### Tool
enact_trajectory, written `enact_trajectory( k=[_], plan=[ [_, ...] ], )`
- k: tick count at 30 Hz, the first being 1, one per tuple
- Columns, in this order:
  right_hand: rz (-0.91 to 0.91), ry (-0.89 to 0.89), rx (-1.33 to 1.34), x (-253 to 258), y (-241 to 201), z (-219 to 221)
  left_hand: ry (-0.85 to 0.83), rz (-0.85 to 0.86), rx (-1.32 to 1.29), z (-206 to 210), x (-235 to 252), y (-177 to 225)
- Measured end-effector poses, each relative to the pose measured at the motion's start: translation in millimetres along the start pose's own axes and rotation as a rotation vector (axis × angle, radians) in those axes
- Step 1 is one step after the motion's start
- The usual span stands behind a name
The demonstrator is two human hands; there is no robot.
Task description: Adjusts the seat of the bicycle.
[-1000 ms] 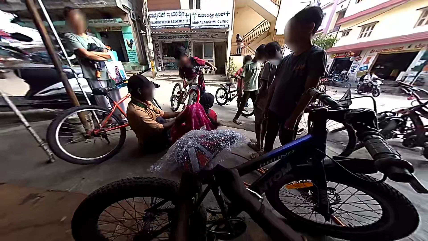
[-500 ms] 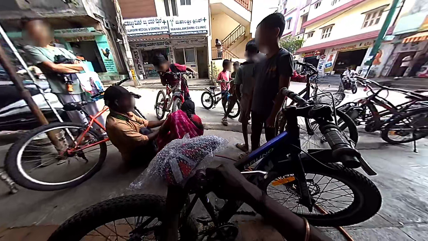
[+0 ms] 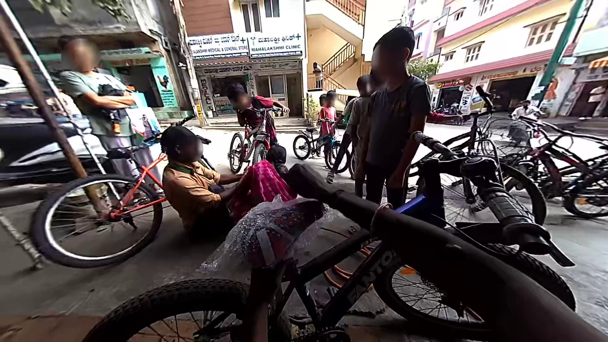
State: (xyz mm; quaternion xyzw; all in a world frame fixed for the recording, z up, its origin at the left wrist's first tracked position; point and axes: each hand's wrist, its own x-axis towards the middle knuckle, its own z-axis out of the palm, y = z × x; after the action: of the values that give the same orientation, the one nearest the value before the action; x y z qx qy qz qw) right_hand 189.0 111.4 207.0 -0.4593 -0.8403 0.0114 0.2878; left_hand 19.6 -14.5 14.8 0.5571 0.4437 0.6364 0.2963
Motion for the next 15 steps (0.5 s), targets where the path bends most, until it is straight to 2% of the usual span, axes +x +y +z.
enact_trajectory(
  k=[2,4,5,6,8,9,10,12,15],
  plan=[
    [-0.037,0.022,-0.085,12.7,-7.6,-34.4,0.002,-0.001,-0.029,0.3,0.9,-1.5],
    [-0.085,0.125,-0.078,16.8,-20.8,-65.6,0.01,-0.001,-0.064,1.8,1.2,-3.4],
    [-0.076,0.191,-0.039,15.6,-23.4,-67.9,0.01,0.007,-0.072,2.9,1.2,-3.7],
    [-0.045,0.224,-0.002,10.3,-23.9,-58.5,0.01,0.008,-0.082,3.5,0.7,-3.2],
    [-0.015,0.171,0.025,-8.1,-15.7,-9.5,0.004,0.011,-0.068,0.2,-2.3,-1.2],
    [-0.031,0.113,0.033,-11.3,-6.4,2.9,0.003,0.018,-0.058,-0.5,-3.8,-1.0],
    [-0.021,0.059,0.011,-6.6,-3.3,-2.8,0.006,0.019,-0.055,-0.2,-4.8,0.5],
    [-0.031,0.008,-0.081,5.3,-17.2,-39.9,0.018,0.017,-0.056,-1.0,-6.6,-0.1],
    [-0.089,0.155,-0.068,16.0,-40.5,-84.6,0.02,0.008,-0.079,-0.8,-7.0,-1.6]
  ],
)
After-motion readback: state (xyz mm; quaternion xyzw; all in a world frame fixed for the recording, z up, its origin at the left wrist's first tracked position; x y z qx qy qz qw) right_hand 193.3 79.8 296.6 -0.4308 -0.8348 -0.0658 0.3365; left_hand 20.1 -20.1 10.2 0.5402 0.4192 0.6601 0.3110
